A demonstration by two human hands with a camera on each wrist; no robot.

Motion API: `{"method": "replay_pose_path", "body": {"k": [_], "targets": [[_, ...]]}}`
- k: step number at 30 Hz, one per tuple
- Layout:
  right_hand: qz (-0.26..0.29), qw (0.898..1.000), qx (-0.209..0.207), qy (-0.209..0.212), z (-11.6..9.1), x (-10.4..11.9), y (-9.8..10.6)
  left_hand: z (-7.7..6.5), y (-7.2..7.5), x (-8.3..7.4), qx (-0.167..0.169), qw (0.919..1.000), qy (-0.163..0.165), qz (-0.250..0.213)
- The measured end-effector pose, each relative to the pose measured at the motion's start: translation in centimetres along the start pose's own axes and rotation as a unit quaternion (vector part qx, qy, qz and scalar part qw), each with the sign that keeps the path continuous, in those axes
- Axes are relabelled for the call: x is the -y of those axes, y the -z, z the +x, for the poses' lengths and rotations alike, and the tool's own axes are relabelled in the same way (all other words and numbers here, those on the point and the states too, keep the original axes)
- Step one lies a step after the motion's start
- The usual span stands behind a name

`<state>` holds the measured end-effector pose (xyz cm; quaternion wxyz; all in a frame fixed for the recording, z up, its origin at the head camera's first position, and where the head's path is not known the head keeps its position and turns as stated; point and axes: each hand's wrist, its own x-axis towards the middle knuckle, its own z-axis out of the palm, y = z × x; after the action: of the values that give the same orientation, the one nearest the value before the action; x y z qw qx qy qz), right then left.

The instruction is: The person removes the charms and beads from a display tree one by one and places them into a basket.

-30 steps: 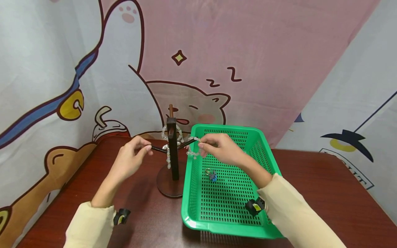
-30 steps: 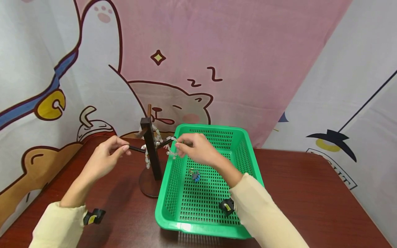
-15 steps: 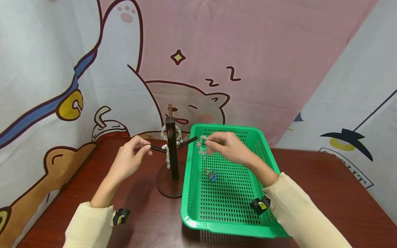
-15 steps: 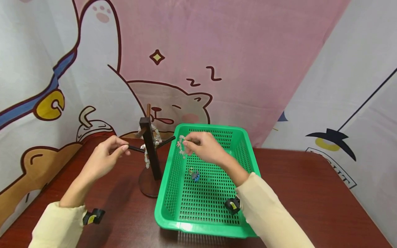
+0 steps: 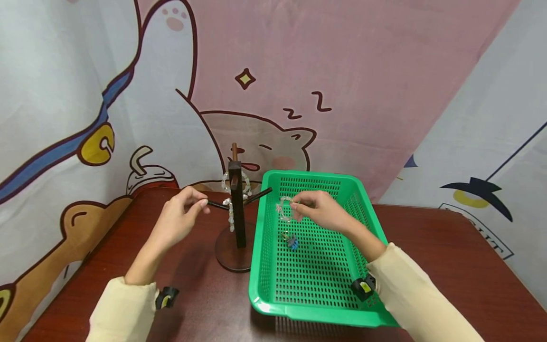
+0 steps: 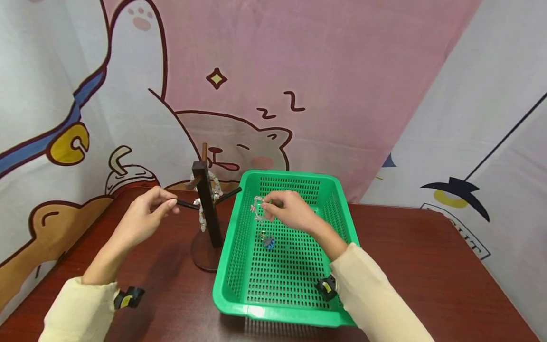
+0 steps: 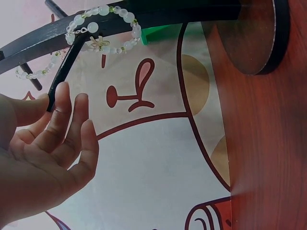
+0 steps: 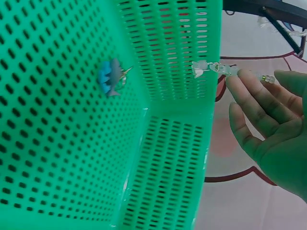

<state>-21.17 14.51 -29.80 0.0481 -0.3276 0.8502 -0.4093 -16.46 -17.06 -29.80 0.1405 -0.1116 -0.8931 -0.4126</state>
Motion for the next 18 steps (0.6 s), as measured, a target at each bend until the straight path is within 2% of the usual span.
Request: {"method": "replay_pose_path", "body": {"k": [7,18], "targets": [[-0.020,1.000,0.014,-0.015,-0.4,-1.4,-0.4,0.0,0.0,0.1,-0.001,1.0000,-0.003,0.003],[-0.008,0.998,0.038,-0.045,-0.9,-3.3,-0.8,0.1,0.0,0.2,-0.001,1.0000,-0.002,-0.001]]}}
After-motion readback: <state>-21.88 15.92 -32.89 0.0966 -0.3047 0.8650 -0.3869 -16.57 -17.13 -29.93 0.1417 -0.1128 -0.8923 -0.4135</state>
